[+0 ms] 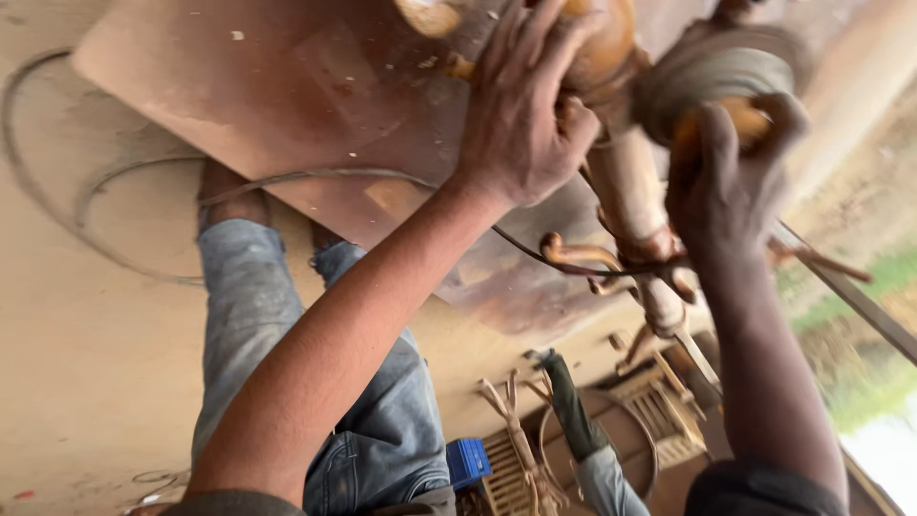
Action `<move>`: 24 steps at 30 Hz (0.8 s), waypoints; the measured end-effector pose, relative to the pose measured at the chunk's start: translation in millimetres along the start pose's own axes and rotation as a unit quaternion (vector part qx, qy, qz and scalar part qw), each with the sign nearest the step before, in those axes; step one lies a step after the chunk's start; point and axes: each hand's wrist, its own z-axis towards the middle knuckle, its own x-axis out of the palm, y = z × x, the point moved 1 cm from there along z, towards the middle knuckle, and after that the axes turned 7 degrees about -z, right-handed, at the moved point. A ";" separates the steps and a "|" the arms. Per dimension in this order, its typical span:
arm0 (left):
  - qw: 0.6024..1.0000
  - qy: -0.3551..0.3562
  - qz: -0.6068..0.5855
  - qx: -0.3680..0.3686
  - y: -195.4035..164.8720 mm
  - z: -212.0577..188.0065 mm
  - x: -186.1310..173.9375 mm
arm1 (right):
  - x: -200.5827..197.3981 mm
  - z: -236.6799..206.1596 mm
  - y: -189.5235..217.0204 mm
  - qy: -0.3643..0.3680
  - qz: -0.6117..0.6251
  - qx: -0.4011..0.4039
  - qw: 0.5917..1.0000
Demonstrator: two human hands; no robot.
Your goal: The person uses an orbital sander to smooth the surface of a carved wooden coat rack. They reposition the rack and change the sanding disc mid-task, then continue sanding the curved legs and central post.
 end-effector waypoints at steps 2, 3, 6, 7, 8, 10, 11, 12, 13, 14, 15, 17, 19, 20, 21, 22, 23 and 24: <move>1.000 -0.004 -0.016 0.002 0.1 3.5 -7.5 | 0.7 7.6 0.7 -0.011 0.008 -0.030 0.999; 0.999 0.009 -0.051 -0.007 2.1 5.9 -7.8 | -0.6 2.9 1.1 -0.007 0.014 -0.032 0.999; 0.994 0.069 -0.072 -0.043 2.6 1.9 -10.3 | 4.1 -7.3 1.9 -0.001 0.030 -0.028 0.999; 0.993 0.087 -0.055 -0.062 3.5 -0.9 -15.8 | 4.5 -8.7 4.2 -0.001 0.028 -0.025 0.999; 0.996 0.067 -0.046 -0.039 2.5 -1.0 -18.1 | 2.2 -9.5 4.1 -0.004 0.009 -0.020 1.000; 0.999 0.034 -0.040 0.015 3.1 2.6 -18.5 | 5.5 -4.9 4.2 -0.017 -0.024 -0.017 0.999; 0.998 0.019 -0.040 0.043 4.8 4.4 -16.9 | 4.8 -3.8 -0.3 -0.021 -0.038 -0.024 0.999; 0.997 0.009 -0.045 0.061 6.9 4.5 -14.0 | 5.9 -6.1 -0.1 -0.013 -0.026 -0.025 0.999; 0.996 0.000 -0.051 0.078 7.8 0.3 -11.9 | 7.3 -8.7 0.0 -0.005 -0.014 -0.026 1.000; 0.997 0.017 -0.051 0.051 9.0 -5.2 -11.1 | 11.6 -8.5 2.2 0.004 0.021 -0.017 1.000; 0.998 0.033 -0.050 0.031 11.1 -6.1 -10.7 | 14.9 -5.6 3.1 0.000 0.023 -0.013 1.000; 0.998 0.051 -0.043 0.017 16.1 -1.5 -13.8 | 17.8 1.3 7.8 -0.010 -0.001 -0.009 1.000; 0.997 0.065 -0.040 0.013 17.1 -4.7 -21.2 | 17.0 6.7 11.3 -0.009 -0.036 -0.011 0.999; 0.997 0.066 -0.038 0.004 15.1 -6.5 -20.8 | 18.9 16.2 7.0 -0.005 -0.046 -0.011 0.999; 0.997 0.065 -0.037 -0.001 13.8 -4.3 -18.8 | 16.3 19.7 8.1 -0.021 -0.057 -0.023 0.998; 0.997 0.061 -0.037 -0.001 13.3 1.1 -16.5 | 13.2 23.6 9.4 -0.038 -0.069 -0.035 0.996; 0.997 0.042 -0.049 0.031 12.1 5.4 -16.7 | 8.9 23.1 15.0 -0.074 -0.079 -0.059 0.992; 0.996 0.023 -0.060 0.062 9.7 5.5 -18.1 | 6.8 23.6 18.2 -0.078 -0.072 -0.062 0.992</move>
